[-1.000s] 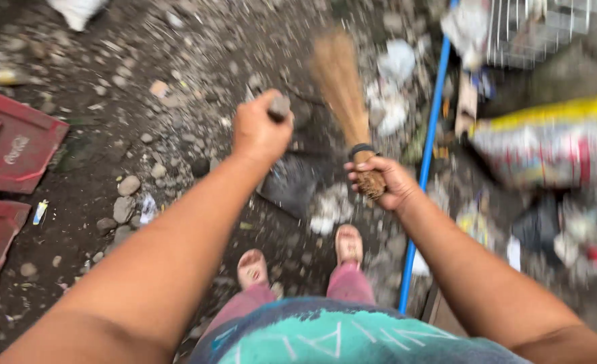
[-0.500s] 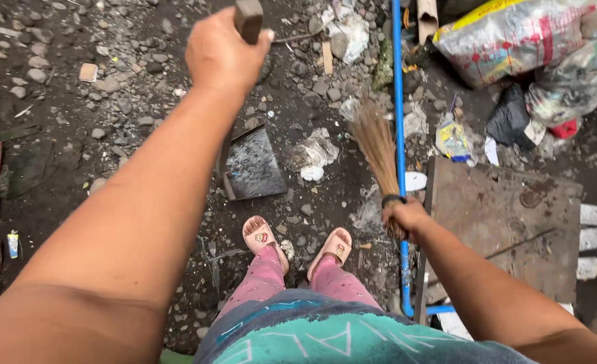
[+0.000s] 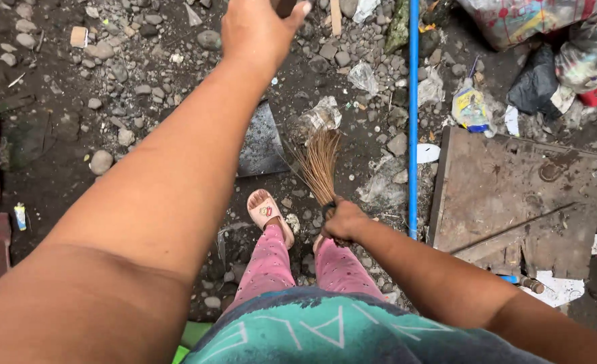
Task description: Sweep up dirt and trash into a dustpan and place it into a large bag.
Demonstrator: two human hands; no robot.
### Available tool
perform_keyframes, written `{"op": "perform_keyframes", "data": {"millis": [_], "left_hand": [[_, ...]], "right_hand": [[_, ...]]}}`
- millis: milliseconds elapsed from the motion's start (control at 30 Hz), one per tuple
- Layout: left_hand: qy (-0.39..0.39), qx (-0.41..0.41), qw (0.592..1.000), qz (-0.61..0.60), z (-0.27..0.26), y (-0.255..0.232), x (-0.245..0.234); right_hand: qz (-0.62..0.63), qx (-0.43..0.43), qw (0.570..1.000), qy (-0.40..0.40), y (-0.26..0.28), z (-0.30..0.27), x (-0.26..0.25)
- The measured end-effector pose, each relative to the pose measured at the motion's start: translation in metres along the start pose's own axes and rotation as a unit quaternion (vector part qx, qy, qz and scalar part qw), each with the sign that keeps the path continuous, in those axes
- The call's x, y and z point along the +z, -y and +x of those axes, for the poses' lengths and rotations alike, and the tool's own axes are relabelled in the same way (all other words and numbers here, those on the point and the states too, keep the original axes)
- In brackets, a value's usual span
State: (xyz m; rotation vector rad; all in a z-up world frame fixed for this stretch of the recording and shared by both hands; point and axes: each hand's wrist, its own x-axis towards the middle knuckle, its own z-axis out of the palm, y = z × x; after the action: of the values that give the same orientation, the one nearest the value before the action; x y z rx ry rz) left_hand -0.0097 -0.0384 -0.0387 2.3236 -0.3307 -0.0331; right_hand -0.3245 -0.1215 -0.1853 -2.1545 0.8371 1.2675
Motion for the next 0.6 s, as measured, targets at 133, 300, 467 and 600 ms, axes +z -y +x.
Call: {"op": "perform_keyframes", "data": {"millis": [133,300,467,600], "left_hand": [[0.013,-0.024,0.999,0.017,0.004,0.005,0.014],[-0.024,-0.038,0.998,-0.054,0.029,0.041,0.062],[-0.080,-0.045,0.983,-0.160,0.048,0.046,0.075],[-0.040,-0.009,0.994,-0.106,0.049,0.038,0.076]], "right_hand": [[0.003,-0.014,1.000,0.014,0.024,-0.026,0.004],[-0.027,-0.136,0.990,-0.017,0.018,-0.017,0.028],[-0.034,-0.057,0.998,0.008,0.003,-0.099,-0.055],[-0.045,0.028,0.996,-0.065,-0.082,-0.053,-0.051]]}}
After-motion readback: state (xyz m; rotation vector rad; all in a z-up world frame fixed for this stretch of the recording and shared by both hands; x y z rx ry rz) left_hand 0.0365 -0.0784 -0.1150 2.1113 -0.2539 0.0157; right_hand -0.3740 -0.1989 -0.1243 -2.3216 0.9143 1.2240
